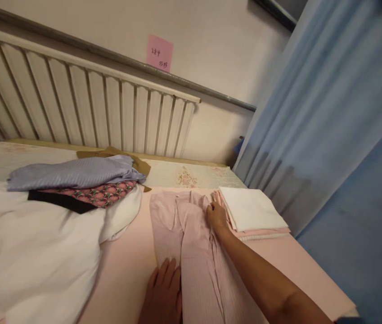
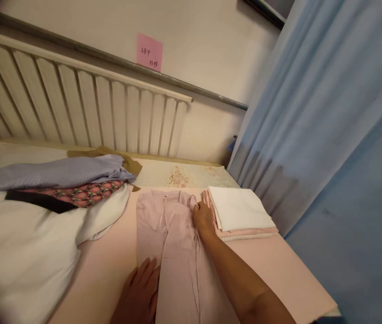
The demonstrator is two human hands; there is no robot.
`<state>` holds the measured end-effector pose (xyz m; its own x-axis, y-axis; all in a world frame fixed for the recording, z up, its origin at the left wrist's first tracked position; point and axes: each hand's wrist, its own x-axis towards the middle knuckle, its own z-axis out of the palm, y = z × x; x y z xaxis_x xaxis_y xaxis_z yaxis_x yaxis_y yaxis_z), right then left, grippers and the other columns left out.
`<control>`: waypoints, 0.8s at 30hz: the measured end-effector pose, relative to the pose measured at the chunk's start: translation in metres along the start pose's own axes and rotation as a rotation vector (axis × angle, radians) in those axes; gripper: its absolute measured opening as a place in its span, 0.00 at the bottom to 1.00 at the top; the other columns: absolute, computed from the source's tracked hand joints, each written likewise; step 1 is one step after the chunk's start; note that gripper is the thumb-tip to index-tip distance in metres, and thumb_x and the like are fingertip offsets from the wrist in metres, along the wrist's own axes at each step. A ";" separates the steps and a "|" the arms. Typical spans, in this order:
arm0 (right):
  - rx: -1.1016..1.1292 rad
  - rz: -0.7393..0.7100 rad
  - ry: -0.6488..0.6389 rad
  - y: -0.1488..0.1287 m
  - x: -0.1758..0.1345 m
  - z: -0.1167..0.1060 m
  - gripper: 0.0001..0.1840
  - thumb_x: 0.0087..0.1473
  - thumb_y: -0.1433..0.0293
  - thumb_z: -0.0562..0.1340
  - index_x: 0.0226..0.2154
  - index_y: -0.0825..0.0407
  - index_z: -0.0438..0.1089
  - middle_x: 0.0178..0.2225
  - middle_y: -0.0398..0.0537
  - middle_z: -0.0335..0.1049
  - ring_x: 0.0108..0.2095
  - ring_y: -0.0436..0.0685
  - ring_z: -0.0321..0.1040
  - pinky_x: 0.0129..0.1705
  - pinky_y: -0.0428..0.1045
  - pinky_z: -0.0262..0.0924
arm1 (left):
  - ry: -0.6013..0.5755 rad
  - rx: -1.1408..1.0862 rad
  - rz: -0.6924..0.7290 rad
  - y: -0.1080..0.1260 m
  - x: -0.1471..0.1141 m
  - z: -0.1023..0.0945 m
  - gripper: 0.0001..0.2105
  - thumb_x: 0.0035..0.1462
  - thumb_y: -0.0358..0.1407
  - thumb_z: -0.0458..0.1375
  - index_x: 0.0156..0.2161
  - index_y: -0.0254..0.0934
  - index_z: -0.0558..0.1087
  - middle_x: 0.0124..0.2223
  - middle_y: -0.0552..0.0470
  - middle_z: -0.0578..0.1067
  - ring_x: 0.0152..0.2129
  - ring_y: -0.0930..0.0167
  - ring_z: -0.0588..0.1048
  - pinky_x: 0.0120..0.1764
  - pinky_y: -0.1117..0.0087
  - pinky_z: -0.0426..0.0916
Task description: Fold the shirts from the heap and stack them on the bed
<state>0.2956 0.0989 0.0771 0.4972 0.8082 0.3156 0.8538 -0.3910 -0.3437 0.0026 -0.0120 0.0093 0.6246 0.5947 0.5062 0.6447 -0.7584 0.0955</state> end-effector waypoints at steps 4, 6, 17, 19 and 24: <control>0.055 -0.140 -0.071 -0.014 -0.009 0.003 0.14 0.57 0.64 0.54 0.34 0.53 0.72 0.32 0.49 0.74 0.32 0.53 0.67 0.33 0.45 0.53 | 0.038 0.055 0.031 -0.001 0.001 -0.001 0.22 0.54 0.32 0.51 0.56 0.42 0.66 0.59 0.54 0.67 0.57 0.65 0.63 0.55 0.61 0.55; 0.082 -0.212 -0.100 -0.015 -0.010 0.002 0.15 0.58 0.62 0.54 0.34 0.52 0.72 0.33 0.49 0.74 0.34 0.54 0.67 0.36 0.45 0.54 | 0.057 0.072 0.040 -0.002 0.001 -0.001 0.22 0.54 0.33 0.52 0.56 0.42 0.66 0.59 0.54 0.68 0.57 0.65 0.63 0.55 0.62 0.55; 0.113 -0.312 -0.136 -0.010 -0.005 0.012 0.17 0.59 0.62 0.52 0.36 0.52 0.74 0.39 0.50 0.74 0.41 0.55 0.67 0.45 0.47 0.56 | 0.193 0.155 0.102 -0.006 0.002 0.004 0.22 0.49 0.32 0.53 0.52 0.40 0.69 0.55 0.53 0.72 0.53 0.65 0.66 0.54 0.62 0.54; 0.099 -0.234 -0.103 -0.007 0.015 0.012 0.21 0.61 0.66 0.47 0.32 0.53 0.73 0.35 0.51 0.74 0.37 0.54 0.67 0.41 0.46 0.56 | 0.227 0.167 0.128 -0.012 0.002 0.010 0.22 0.47 0.32 0.52 0.50 0.40 0.70 0.53 0.52 0.73 0.51 0.65 0.68 0.53 0.62 0.55; 0.081 -0.105 -0.133 -0.008 0.081 0.022 0.16 0.58 0.70 0.50 0.34 0.55 0.72 0.34 0.51 0.74 0.34 0.53 0.67 0.37 0.46 0.56 | 0.286 0.200 0.169 -0.019 0.000 0.031 0.16 0.54 0.34 0.52 0.47 0.43 0.72 0.50 0.54 0.76 0.52 0.69 0.68 0.55 0.67 0.55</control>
<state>0.3253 0.1776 0.0861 0.3767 0.8959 0.2355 0.8819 -0.2691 -0.3870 0.0035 0.0108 -0.0188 0.5996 0.3457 0.7218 0.6338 -0.7558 -0.1645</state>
